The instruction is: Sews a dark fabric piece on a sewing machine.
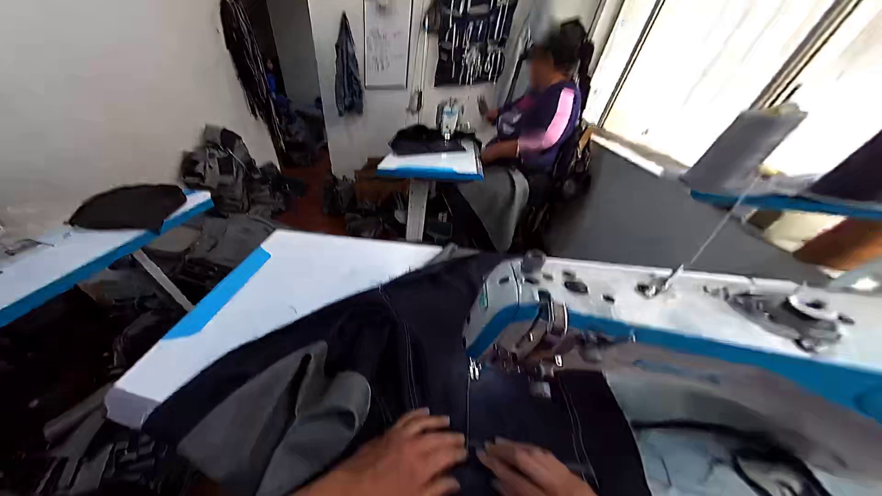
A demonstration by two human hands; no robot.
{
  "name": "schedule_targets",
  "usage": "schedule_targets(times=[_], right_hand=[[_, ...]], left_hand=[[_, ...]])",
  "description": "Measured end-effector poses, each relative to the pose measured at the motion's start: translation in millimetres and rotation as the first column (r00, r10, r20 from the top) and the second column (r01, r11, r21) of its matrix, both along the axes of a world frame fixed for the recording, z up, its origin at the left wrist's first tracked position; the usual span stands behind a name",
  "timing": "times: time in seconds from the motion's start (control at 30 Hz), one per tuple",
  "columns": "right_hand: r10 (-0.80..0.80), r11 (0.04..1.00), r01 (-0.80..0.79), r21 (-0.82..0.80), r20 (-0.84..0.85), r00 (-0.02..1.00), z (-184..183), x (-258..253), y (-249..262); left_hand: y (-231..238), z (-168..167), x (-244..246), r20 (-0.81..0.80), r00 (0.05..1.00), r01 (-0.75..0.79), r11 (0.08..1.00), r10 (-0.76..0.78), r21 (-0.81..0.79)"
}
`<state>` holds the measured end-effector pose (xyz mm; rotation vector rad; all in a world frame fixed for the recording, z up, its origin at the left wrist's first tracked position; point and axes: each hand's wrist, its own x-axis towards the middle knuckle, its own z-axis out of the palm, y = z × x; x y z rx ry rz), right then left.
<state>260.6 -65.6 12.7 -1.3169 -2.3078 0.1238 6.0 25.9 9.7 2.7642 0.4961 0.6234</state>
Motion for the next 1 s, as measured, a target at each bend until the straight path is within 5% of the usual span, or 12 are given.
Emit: schedule_targets(times=[0.1, 1.0], right_hand=[[0.065, 0.989, -0.060, 0.134, -0.031, 0.997, -19, 11, 6], [0.015, 0.997, -0.006, 0.082, -0.117, 0.993, -17, 17, 27]], left_hand=[[-5, -3, -3, -0.052, 0.998, -0.015, 1.000, 0.016, 0.018], [22, -1, 3, -0.098, 0.995, -0.014, 0.999, 0.018, 0.036]])
